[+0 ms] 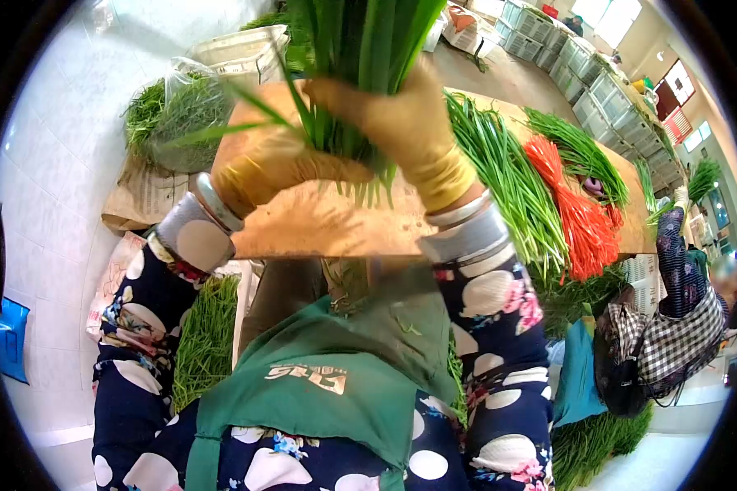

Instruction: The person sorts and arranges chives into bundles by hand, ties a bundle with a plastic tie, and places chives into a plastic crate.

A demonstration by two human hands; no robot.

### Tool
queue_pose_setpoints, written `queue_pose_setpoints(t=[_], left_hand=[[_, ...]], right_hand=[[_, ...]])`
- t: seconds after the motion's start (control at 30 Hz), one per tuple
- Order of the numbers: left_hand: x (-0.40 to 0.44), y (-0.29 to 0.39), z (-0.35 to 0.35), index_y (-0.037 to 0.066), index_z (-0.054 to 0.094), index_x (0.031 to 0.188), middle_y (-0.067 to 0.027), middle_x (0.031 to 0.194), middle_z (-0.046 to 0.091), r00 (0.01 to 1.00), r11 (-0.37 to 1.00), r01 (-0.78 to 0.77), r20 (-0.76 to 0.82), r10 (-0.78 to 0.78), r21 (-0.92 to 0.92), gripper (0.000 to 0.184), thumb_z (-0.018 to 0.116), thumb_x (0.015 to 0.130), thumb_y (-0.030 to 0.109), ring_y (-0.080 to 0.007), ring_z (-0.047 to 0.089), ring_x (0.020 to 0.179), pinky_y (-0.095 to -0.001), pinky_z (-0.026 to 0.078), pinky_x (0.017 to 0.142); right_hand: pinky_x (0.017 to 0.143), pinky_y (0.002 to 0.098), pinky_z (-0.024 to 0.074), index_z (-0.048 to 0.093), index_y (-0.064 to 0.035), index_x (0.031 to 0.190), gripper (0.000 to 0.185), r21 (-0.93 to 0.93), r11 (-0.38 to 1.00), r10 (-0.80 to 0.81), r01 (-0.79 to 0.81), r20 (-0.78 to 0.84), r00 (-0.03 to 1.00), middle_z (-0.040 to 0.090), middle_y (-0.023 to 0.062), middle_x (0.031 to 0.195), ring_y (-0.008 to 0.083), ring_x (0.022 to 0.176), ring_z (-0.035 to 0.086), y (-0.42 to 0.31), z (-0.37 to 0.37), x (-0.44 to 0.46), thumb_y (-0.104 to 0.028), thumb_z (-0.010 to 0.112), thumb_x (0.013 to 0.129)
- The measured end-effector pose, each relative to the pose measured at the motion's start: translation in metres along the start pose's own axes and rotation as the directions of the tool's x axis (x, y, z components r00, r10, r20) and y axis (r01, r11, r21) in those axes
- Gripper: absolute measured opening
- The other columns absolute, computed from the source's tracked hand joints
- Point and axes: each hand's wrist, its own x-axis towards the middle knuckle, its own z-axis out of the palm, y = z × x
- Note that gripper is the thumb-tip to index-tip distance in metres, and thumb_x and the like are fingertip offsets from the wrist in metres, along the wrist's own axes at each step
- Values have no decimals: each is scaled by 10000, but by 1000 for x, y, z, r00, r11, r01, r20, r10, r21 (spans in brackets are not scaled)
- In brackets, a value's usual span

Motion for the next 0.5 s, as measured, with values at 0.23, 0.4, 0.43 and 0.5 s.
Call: queue_pose_setpoints(t=[0.23, 0.4, 0.43, 0.5], left_hand=[[-1, -44, -26, 1, 654, 1084, -69, 1023, 673, 991, 995, -72, 111, 78, -65, 316, 758, 796, 82, -129, 618, 946, -269, 518, 835], [-3, -28, -16, -2, 649, 1054, -68, 1008, 668, 988, 998, -62, 143, 62, -8, 321, 776, 768, 71, -151, 630, 935, -286, 534, 801], [-5, -27, -14, -2, 649, 1054, -68, 1008, 668, 984, 997, -73, 162, 73, -5, 321, 776, 768, 71, -151, 630, 935, -286, 534, 801], [-9, -23, -4, -15, 641, 1069, -66, 994, 667, 983, 972, -170, 90, 157, 162, 327, 757, 768, 42, -161, 633, 921, -290, 532, 784]], right_hand=[[819, 298, 504, 556, -20, 1158, 524, 0, 987, 158, -158, -53, 986, 648, 76, 1062, 137, 944, 595, 77, 23, -31, -163, 823, 731], [781, 292, 514, 587, -15, 1111, 411, 120, 987, 109, -105, -25, 994, 661, 49, 999, 131, 880, 608, 48, 22, -32, -94, 782, 757], [797, 284, 508, 556, -14, 1150, 460, 52, 994, 97, -97, 3, 995, 646, 55, 1034, 128, 909, 594, 53, 23, -36, -135, 790, 773], [765, 285, 506, 552, -15, 1147, 453, 203, 973, 121, -105, -69, 990, 636, 44, 998, 120, 870, 581, 67, 28, -44, -151, 783, 782]])
